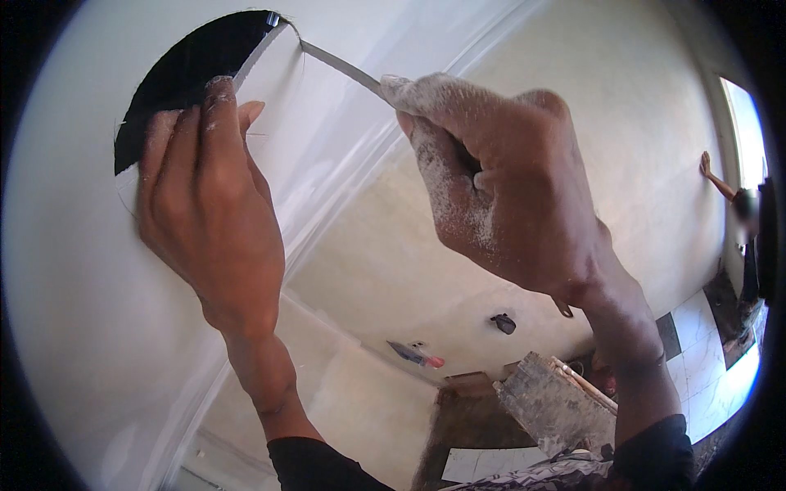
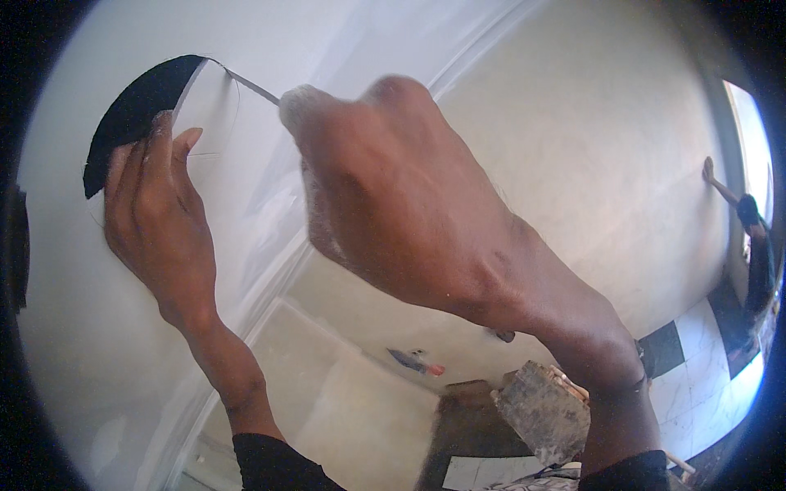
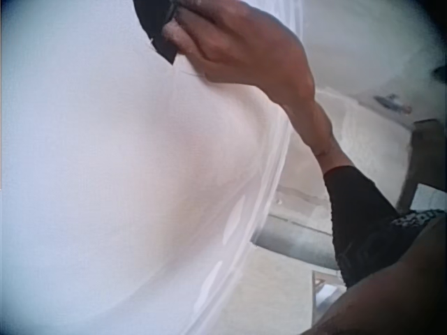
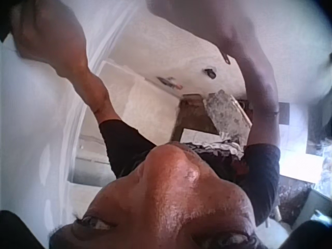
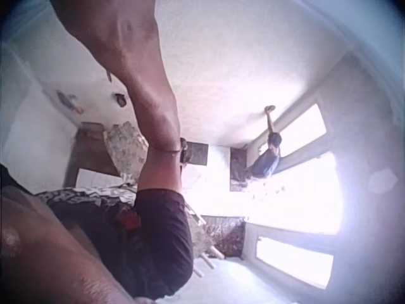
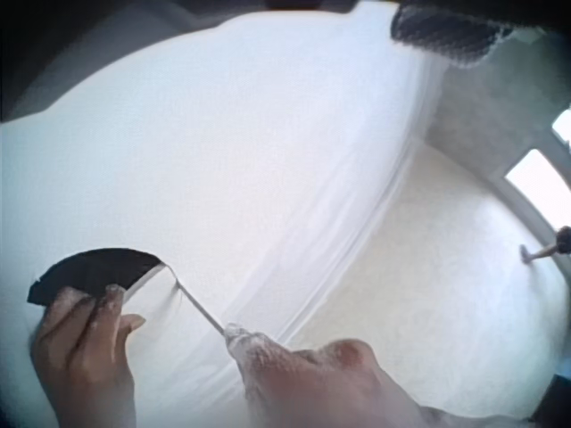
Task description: The person uses a utility knife to cut along a pre-drawn circular outline on a wall, then removes the cut section to create a hole. The person works from a scaffold and continues cutting the perimeter of the circle.
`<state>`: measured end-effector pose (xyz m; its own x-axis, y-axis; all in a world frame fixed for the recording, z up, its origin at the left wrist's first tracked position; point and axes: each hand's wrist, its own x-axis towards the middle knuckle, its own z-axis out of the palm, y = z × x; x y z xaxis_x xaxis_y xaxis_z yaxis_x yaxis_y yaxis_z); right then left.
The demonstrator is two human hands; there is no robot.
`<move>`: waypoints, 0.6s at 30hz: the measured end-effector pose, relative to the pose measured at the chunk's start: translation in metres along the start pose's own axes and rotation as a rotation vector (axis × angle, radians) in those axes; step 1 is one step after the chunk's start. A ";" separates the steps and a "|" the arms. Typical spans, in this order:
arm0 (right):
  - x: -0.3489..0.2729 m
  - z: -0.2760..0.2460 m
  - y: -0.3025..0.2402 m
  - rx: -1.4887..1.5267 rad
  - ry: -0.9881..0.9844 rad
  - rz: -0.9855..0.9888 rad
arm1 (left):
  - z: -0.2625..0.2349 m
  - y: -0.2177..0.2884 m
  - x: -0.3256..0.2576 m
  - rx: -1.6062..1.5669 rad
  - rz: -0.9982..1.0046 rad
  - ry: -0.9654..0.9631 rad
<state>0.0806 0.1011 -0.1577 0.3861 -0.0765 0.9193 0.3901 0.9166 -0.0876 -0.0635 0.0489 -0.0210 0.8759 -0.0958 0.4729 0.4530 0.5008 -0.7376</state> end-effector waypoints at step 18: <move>0.010 0.019 -0.004 -0.033 -0.058 0.021 | -0.010 -0.014 -0.008 -0.005 0.016 0.012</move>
<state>0.0669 0.1039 -0.1405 0.3456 -0.0335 0.9378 0.4098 0.9044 -0.1187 -0.0753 0.0343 -0.0186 0.8851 -0.0978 0.4550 0.4393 0.4984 -0.7474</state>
